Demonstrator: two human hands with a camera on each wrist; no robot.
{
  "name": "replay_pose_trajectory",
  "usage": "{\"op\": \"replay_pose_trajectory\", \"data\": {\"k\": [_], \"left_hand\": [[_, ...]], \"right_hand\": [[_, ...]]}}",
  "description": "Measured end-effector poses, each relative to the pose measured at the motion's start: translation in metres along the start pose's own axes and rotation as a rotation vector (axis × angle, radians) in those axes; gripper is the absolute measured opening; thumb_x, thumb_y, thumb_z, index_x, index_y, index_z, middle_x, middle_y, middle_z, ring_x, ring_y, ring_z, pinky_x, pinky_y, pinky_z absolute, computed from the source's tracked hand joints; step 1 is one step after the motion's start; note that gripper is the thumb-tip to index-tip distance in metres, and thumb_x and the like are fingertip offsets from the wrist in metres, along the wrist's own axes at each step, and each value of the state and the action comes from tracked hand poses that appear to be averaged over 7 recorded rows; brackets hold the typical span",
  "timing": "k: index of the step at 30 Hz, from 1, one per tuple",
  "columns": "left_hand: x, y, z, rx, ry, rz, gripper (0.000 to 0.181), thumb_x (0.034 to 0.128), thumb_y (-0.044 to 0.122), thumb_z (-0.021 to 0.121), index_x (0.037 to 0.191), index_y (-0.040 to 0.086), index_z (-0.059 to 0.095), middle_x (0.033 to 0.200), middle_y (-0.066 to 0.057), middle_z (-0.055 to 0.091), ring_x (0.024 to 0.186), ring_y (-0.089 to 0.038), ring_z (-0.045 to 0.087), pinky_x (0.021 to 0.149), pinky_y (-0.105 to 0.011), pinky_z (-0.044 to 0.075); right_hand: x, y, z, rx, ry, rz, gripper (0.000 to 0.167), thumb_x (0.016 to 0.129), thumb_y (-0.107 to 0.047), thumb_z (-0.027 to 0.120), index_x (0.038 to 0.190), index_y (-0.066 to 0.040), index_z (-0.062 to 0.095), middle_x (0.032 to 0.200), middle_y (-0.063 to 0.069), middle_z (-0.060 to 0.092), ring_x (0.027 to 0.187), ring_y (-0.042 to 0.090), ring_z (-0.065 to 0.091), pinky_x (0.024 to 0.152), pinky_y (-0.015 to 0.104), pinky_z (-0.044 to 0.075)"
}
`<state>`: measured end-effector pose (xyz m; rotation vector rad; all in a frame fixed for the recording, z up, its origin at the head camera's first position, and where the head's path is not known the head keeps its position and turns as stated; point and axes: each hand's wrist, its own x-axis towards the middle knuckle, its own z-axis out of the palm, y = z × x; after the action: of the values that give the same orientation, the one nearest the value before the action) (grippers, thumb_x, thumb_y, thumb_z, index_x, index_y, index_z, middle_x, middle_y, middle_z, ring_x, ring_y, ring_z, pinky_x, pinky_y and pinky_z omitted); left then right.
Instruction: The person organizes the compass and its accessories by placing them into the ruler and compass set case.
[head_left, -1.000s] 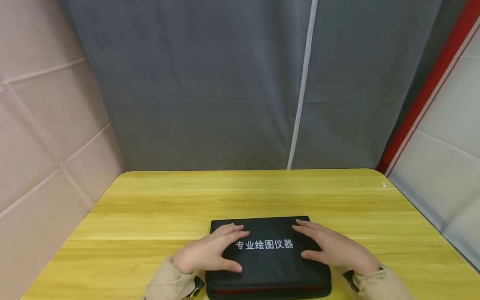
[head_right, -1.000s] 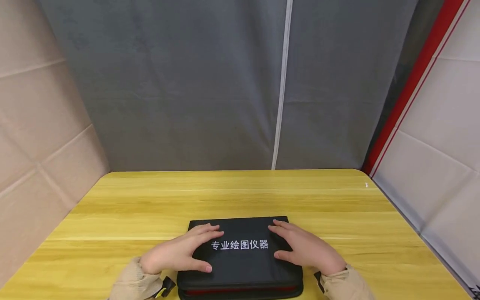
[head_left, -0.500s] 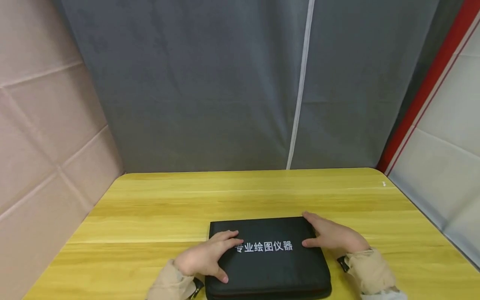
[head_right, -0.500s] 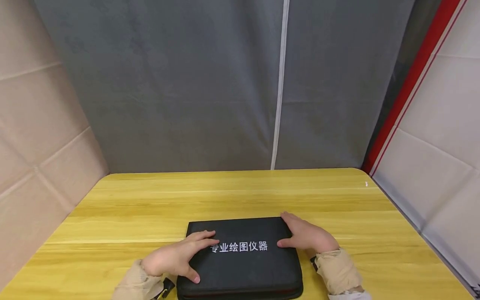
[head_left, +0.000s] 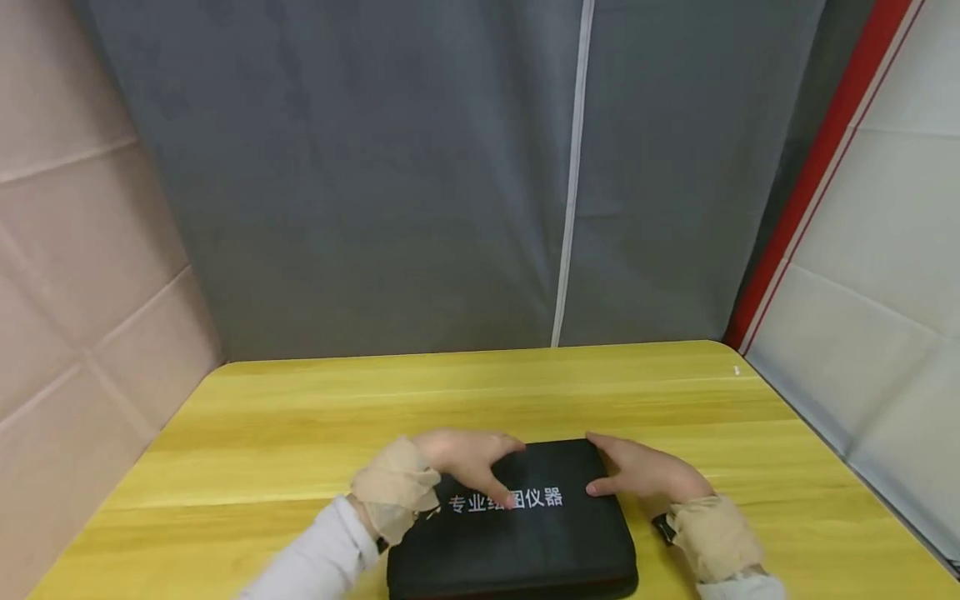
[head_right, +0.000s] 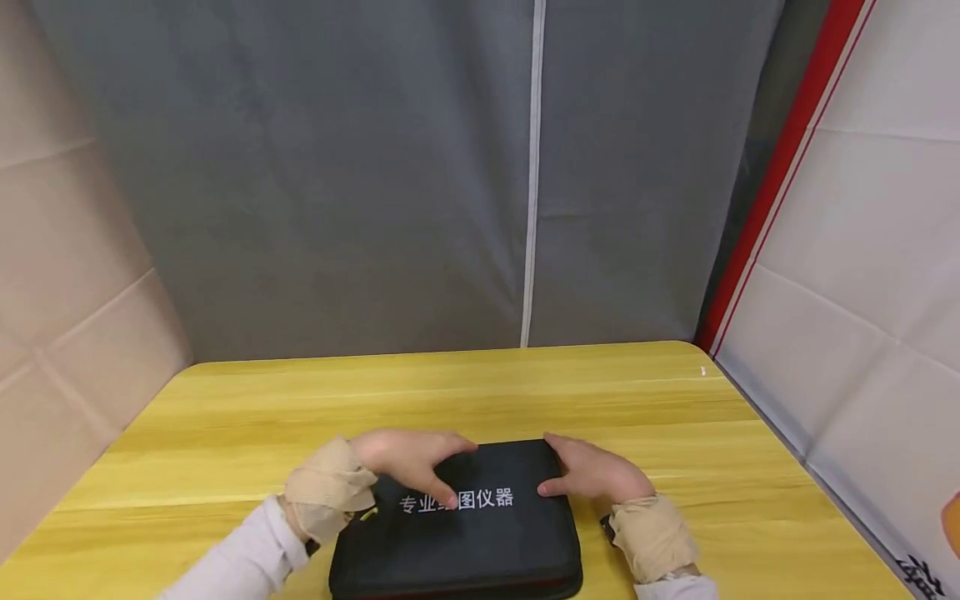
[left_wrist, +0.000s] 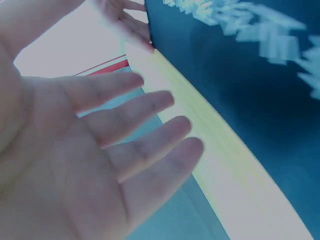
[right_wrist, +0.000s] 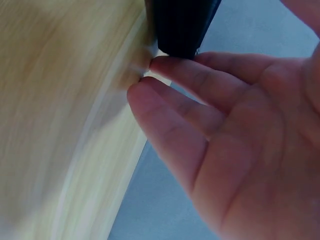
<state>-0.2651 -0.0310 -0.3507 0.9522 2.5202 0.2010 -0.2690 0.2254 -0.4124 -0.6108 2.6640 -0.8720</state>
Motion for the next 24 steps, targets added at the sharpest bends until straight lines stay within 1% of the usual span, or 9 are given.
{"op": "replay_pose_trajectory", "data": {"k": [4,7,10,12,15,17,19,22,24], "left_hand": [[0.037,0.010,-0.002,-0.004,0.042,0.013,0.079,0.0811,0.038,0.065,0.140,0.001,0.028,0.143,-0.010,0.034,0.132,-0.018,0.030,0.107,-0.026,0.026],[0.059,0.016,0.002,0.014,0.047,-0.020,0.081,0.0807,0.044,0.064,0.140,0.000,0.029,0.142,-0.010,0.035,0.131,-0.018,0.032,0.106,-0.025,0.027],[0.075,0.021,0.008,0.082,0.030,-0.075,0.080,0.0782,0.051,0.063,0.137,0.004,0.036,0.136,-0.007,0.044,0.125,-0.016,0.040,0.101,-0.025,0.033],[0.083,0.023,0.013,0.143,0.034,-0.107,0.078,0.0749,0.055,0.064,0.132,0.007,0.043,0.127,-0.004,0.050,0.115,-0.014,0.046,0.095,-0.024,0.038],[0.090,0.023,0.018,0.144,0.059,-0.132,0.075,0.0703,0.055,0.069,0.126,0.009,0.049,0.115,-0.003,0.054,0.103,-0.013,0.050,0.087,-0.024,0.042],[0.092,0.021,0.021,0.102,0.081,-0.124,0.072,0.0677,0.052,0.073,0.122,0.009,0.051,0.108,-0.002,0.054,0.096,-0.013,0.051,0.082,-0.023,0.044],[0.092,0.018,0.023,0.012,0.093,-0.093,0.068,0.0665,0.046,0.077,0.116,0.007,0.051,0.100,-0.002,0.053,0.089,-0.013,0.051,0.077,-0.023,0.044],[0.091,0.012,0.024,-0.145,0.105,-0.037,0.060,0.0659,0.036,0.080,0.107,0.007,0.049,0.088,0.000,0.051,0.078,-0.012,0.049,0.070,-0.021,0.043],[0.090,0.009,0.024,-0.257,0.110,-0.006,0.054,0.0681,0.030,0.079,0.104,0.006,0.047,0.084,0.000,0.050,0.074,-0.012,0.049,0.067,-0.021,0.042]], "right_hand": [[0.001,0.005,-0.003,-0.017,-0.007,-0.010,0.077,0.077,-0.027,0.072,0.133,0.011,0.034,0.133,0.027,0.040,0.123,0.040,0.037,0.100,0.053,0.030],[0.000,0.008,-0.005,-0.049,-0.011,-0.024,0.072,0.076,-0.024,0.072,0.128,0.012,0.039,0.125,0.025,0.047,0.115,0.039,0.044,0.095,0.054,0.035],[0.000,0.010,-0.007,-0.070,-0.017,-0.048,0.061,0.076,-0.024,0.072,0.121,0.010,0.047,0.111,0.017,0.052,0.103,0.033,0.050,0.089,0.051,0.040],[0.001,0.010,-0.007,-0.078,-0.018,-0.077,0.051,0.078,-0.025,0.070,0.114,0.007,0.052,0.102,0.011,0.052,0.094,0.027,0.051,0.084,0.045,0.043],[0.004,0.011,-0.005,-0.062,-0.018,-0.118,0.038,0.082,-0.024,0.065,0.106,0.003,0.055,0.091,0.005,0.049,0.081,0.018,0.049,0.071,0.033,0.044],[0.006,0.010,-0.004,-0.043,-0.017,-0.136,0.031,0.085,-0.023,0.062,0.102,0.002,0.054,0.085,0.003,0.048,0.073,0.015,0.046,0.063,0.027,0.042],[0.007,0.009,-0.005,-0.014,-0.022,-0.147,0.025,0.088,-0.020,0.058,0.099,0.002,0.054,0.081,0.003,0.048,0.068,0.014,0.045,0.058,0.024,0.039],[0.006,0.006,-0.008,0.018,-0.031,-0.174,0.017,0.090,-0.012,0.054,0.098,0.003,0.052,0.081,0.004,0.050,0.067,0.014,0.045,0.058,0.025,0.039],[0.004,0.003,-0.011,0.011,-0.027,-0.202,0.014,0.089,-0.006,0.052,0.098,0.004,0.052,0.084,0.004,0.051,0.070,0.014,0.046,0.060,0.026,0.041]]}}
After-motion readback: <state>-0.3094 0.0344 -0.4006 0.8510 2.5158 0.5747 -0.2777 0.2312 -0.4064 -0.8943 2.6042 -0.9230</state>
